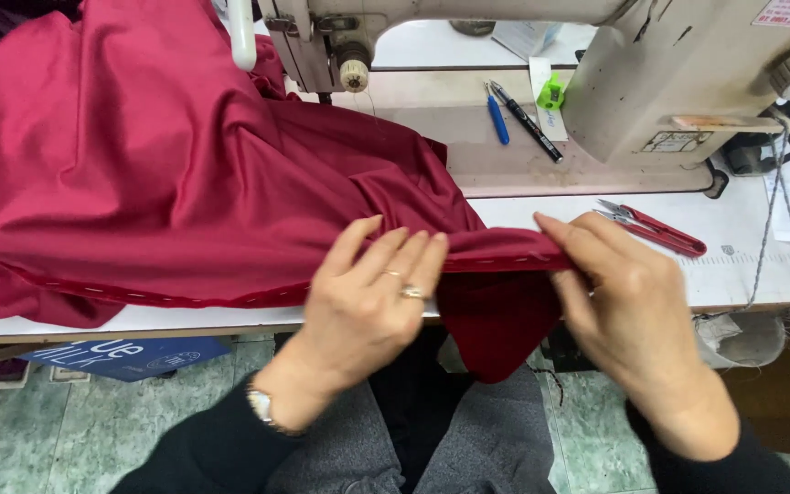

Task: Hand-sewing or basting the edge of a red velvet garment at a sewing workstation.

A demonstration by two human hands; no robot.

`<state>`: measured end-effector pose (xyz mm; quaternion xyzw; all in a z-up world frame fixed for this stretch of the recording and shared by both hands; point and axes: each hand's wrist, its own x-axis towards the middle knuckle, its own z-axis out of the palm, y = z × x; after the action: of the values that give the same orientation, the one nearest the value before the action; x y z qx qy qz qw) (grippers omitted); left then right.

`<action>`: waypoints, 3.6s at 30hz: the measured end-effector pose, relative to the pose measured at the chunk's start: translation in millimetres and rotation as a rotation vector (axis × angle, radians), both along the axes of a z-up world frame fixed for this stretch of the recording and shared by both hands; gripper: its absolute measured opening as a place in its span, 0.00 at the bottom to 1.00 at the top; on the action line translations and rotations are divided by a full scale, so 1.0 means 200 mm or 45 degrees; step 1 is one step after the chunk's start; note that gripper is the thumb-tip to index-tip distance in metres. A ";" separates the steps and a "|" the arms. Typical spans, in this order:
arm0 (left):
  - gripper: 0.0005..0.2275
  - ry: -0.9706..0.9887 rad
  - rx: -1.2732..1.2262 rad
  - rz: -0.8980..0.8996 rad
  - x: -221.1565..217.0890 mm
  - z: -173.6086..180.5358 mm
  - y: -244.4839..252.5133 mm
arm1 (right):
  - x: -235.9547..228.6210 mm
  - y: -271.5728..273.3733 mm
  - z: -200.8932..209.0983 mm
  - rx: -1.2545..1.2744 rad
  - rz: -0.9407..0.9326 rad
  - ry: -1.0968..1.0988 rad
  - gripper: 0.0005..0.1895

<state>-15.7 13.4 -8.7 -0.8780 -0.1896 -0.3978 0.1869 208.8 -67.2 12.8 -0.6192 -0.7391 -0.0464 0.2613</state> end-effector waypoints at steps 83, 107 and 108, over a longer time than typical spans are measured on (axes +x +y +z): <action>0.02 0.114 -0.824 -0.367 -0.06 0.07 0.15 | -0.01 0.29 0.25 -0.195 1.012 -0.224 0.05; 0.04 -0.406 -1.810 0.079 -0.54 0.20 0.51 | 0.59 -0.19 0.12 -0.443 -0.379 1.263 0.07; 0.07 -0.310 -1.759 0.126 -0.57 0.25 0.54 | 0.60 -0.19 0.16 -0.445 -0.263 1.439 0.06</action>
<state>-130.3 121.9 40.4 -0.7353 -0.4582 -0.2729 -0.4183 329.7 -105.4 45.3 -0.6502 -0.4184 0.3871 0.5024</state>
